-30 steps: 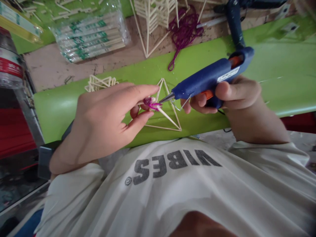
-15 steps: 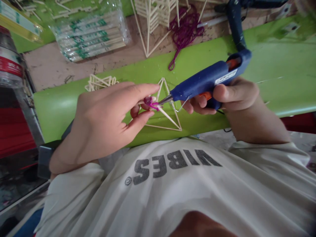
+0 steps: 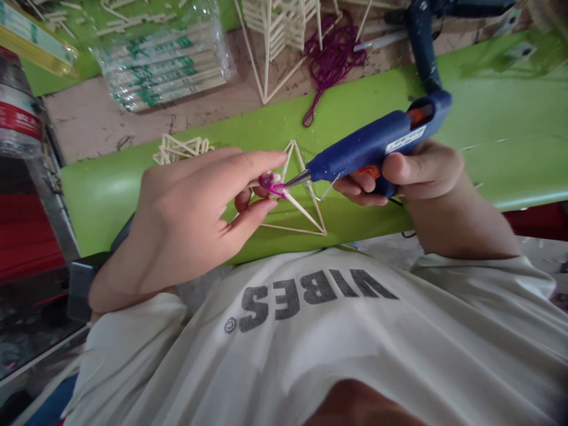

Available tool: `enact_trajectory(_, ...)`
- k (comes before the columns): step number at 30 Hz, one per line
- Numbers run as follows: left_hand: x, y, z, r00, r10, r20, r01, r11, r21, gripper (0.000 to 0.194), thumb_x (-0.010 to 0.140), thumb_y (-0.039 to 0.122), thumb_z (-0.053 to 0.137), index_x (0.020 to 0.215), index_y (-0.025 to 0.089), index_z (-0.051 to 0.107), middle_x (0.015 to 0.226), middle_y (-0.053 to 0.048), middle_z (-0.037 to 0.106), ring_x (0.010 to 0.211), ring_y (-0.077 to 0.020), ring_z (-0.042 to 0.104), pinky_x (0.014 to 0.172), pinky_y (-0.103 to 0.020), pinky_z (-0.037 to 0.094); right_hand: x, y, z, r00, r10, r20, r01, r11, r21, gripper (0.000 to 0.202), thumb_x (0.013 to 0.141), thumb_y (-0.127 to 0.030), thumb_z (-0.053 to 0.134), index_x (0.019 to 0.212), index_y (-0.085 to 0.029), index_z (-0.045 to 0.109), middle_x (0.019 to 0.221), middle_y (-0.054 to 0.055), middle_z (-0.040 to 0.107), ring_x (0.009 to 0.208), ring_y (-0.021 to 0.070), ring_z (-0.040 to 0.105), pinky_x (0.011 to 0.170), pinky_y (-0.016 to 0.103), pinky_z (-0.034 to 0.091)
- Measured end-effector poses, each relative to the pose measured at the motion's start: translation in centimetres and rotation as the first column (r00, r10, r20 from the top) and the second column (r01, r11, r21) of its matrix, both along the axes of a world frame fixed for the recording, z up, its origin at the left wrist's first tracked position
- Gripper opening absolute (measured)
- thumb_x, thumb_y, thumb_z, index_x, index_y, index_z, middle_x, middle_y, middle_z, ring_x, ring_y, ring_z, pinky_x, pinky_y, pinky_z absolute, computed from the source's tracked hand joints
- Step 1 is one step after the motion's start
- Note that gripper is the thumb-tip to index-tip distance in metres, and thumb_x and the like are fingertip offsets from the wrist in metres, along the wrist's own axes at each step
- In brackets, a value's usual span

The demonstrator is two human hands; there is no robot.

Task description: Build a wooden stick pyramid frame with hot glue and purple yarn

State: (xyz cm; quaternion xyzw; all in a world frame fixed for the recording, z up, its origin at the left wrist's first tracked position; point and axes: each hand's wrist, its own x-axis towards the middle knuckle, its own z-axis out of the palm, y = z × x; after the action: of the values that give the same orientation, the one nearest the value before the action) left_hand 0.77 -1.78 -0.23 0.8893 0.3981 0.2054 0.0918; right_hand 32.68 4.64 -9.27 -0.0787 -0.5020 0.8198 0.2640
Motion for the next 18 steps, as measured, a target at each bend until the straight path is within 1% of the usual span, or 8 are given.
enact_trajectory(2,0.02,-0.08,0.16,1.000,0.015,-0.015,-0.015,1.000,-0.027,0.034,0.110,0.028,0.075,0.144,0.027,0.072,0.108,0.005,0.083,0.084,-0.0079,0.075,0.077,-0.020,0.058,-0.03,0.11,0.00,1.000,0.006,-0.011,-0.006,1.000,0.008,0.036,0.113,-0.047,0.066,0.092,-0.018,0.066,0.079,-0.001,0.051,0.060,0.0080,0.047,0.042,0.017,0.040)
enact_trajectory(4,0.08,-0.17,0.35,0.999,0.028,-0.037,-0.030,0.998,-0.060,0.034,0.110,0.028,0.075,0.144,0.028,0.072,0.109,0.005,0.083,0.086,-0.0086,0.075,0.078,-0.021,0.059,0.01,0.32,-0.10,1.000,0.012,-0.010,-0.012,1.000,0.026,0.038,0.113,-0.050,0.065,0.092,-0.018,0.067,0.078,-0.001,0.052,0.059,0.0086,0.049,0.042,0.017,0.042)
enact_trajectory(8,0.20,-0.32,0.65,0.999,0.023,-0.022,-0.025,0.998,-0.063,0.035,0.108,0.025,0.077,0.143,0.026,0.073,0.109,0.004,0.083,0.086,-0.0082,0.074,0.079,-0.021,0.058,0.10,0.60,-0.29,1.000,0.023,-0.005,-0.023,0.998,0.053,0.038,0.111,-0.052,0.068,0.093,-0.018,0.067,0.077,-0.001,0.054,0.058,0.0085,0.051,0.042,0.018,0.044)
enact_trajectory(11,0.27,-0.42,0.74,0.999,0.024,-0.024,-0.026,0.997,-0.074,0.035,0.108,0.023,0.077,0.143,0.025,0.074,0.110,0.005,0.083,0.087,-0.0076,0.075,0.081,-0.020,0.059,0.05,0.48,-0.21,1.000,-0.004,0.014,0.003,0.999,0.051,0.040,0.109,-0.053,0.072,0.091,-0.019,0.066,0.076,-0.001,0.053,0.058,0.0087,0.051,0.042,0.018,0.043)
enact_trajectory(14,0.33,-0.48,0.77,0.999,0.031,-0.010,-0.032,0.996,-0.078,0.041,0.106,0.022,0.080,0.146,0.024,0.073,0.118,0.005,0.085,0.088,-0.0067,0.076,0.085,-0.018,0.062,-0.05,0.24,-0.02,1.000,-0.022,0.006,0.022,0.999,0.043,0.037,0.111,-0.049,0.069,0.090,-0.019,0.066,0.075,-0.002,0.051,0.059,0.0084,0.049,0.042,0.017,0.042)
enact_trajectory(18,0.39,-0.46,0.68,0.999,0.044,-0.008,-0.044,0.995,-0.088,0.044,0.104,0.021,0.082,0.147,0.025,0.072,0.119,0.005,0.084,0.088,-0.0075,0.077,0.085,-0.020,0.062,-0.19,0.01,0.39,0.999,-0.037,0.015,0.036,0.999,0.040,0.037,0.112,-0.048,0.067,0.088,-0.019,0.067,0.075,-0.001,0.051,0.059,0.0091,0.049,0.041,0.017,0.040)
